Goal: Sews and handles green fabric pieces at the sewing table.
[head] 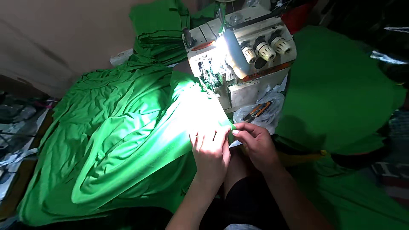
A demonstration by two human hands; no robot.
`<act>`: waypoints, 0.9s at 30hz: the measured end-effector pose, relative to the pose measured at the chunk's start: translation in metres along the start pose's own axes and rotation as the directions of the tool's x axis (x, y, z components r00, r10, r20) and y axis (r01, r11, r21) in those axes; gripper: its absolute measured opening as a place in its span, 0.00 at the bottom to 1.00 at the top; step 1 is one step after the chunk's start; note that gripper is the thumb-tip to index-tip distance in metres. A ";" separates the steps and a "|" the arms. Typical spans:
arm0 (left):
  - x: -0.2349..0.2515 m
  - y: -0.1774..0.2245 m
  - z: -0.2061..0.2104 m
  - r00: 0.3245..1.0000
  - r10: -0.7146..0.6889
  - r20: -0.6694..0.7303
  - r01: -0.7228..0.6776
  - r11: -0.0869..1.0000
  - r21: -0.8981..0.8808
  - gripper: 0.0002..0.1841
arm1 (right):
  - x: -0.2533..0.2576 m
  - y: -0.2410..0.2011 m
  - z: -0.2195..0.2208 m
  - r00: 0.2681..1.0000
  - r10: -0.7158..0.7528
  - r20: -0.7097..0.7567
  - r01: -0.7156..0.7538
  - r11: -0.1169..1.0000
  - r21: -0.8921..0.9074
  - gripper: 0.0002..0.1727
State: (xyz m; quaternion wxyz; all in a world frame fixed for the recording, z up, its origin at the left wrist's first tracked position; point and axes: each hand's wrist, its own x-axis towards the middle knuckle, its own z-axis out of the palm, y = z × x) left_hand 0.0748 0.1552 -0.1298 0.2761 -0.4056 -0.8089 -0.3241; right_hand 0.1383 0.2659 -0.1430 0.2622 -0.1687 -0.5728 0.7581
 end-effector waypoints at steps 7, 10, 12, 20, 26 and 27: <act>-0.012 -0.008 0.006 0.993 0.115 -0.041 -0.115 0.993 -0.002 0.10 | 0.012 0.003 0.004 1.000 0.025 0.017 -0.025 1.000 0.002 0.10; -0.031 -0.019 0.010 0.976 0.193 -0.096 -0.188 0.980 0.059 0.19 | 0.012 -0.002 0.007 0.999 0.050 0.008 -0.051 0.995 0.087 0.11; -0.036 -0.028 0.009 0.976 0.212 -0.049 -0.202 0.966 0.158 0.23 | 0.009 -0.001 0.008 0.999 0.046 0.013 -0.047 0.993 0.111 0.11; -0.010 -0.045 0.004 0.960 0.235 -0.154 -0.218 0.969 0.119 0.11 | 0.033 0.010 0.020 0.985 -0.168 -0.031 0.161 0.973 -0.166 0.09; 0.045 -0.048 -0.002 0.999 0.044 -0.009 -0.043 0.993 0.109 0.06 | 0.072 0.010 0.030 0.966 -0.255 -0.041 0.232 0.929 -0.289 0.22; 0.054 -0.047 -0.004 0.999 -0.020 0.038 0.016 0.996 0.092 0.08 | 0.074 0.011 0.030 0.967 -0.251 -0.040 0.230 0.931 -0.282 0.22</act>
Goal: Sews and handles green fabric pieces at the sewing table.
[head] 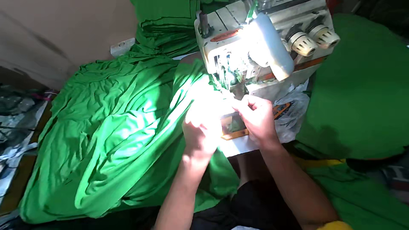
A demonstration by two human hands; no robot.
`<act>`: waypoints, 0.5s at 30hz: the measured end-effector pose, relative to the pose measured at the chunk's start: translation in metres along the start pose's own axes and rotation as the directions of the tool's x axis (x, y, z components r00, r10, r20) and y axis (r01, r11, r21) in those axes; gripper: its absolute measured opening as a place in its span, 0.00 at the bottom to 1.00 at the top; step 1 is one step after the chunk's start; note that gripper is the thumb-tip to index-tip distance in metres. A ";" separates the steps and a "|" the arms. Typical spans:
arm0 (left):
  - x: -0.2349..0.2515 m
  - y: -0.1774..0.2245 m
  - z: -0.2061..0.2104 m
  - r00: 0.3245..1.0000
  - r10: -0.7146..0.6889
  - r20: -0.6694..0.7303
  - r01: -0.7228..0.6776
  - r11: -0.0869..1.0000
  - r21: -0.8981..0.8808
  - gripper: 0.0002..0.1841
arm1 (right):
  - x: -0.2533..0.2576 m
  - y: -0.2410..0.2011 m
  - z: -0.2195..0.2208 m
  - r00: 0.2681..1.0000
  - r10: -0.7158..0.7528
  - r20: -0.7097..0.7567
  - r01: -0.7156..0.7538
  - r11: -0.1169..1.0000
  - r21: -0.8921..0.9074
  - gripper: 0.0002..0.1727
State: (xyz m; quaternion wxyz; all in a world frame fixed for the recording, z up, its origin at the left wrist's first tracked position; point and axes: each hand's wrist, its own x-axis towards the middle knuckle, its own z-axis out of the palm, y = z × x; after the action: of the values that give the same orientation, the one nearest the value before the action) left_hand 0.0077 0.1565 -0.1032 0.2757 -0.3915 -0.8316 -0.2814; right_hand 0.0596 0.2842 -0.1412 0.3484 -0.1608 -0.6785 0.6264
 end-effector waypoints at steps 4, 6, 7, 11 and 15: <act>0.022 -0.002 -0.004 0.977 -0.166 0.131 0.175 0.983 -0.064 0.11 | -0.008 0.000 -0.003 1.000 0.019 -0.018 -0.019 1.000 0.008 0.22; 0.023 0.002 -0.009 0.958 -0.230 0.169 0.240 0.970 -0.045 0.11 | -0.017 -0.004 -0.004 0.999 0.027 -0.018 -0.027 1.000 0.005 0.21; 0.022 0.005 -0.012 0.947 -0.265 0.180 0.271 0.963 -0.009 0.11 | -0.021 -0.007 -0.005 1.000 0.031 -0.006 -0.031 1.000 -0.006 0.21; -0.001 0.020 -0.029 0.923 -0.366 0.116 0.349 0.926 0.146 0.13 | -0.035 -0.018 -0.002 0.993 0.036 0.111 -0.033 0.999 -0.027 0.18; -0.043 0.051 -0.047 0.946 -0.252 0.203 0.197 0.947 0.254 0.08 | -0.045 -0.013 0.003 0.981 0.027 0.194 -0.024 1.000 -0.021 0.11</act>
State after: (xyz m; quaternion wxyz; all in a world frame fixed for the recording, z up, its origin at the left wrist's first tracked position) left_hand 0.0829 0.1301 -0.0874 0.1857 -0.2893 -0.9244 -0.1652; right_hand 0.0922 0.2505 -0.1413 0.2712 -0.1109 -0.7128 0.6372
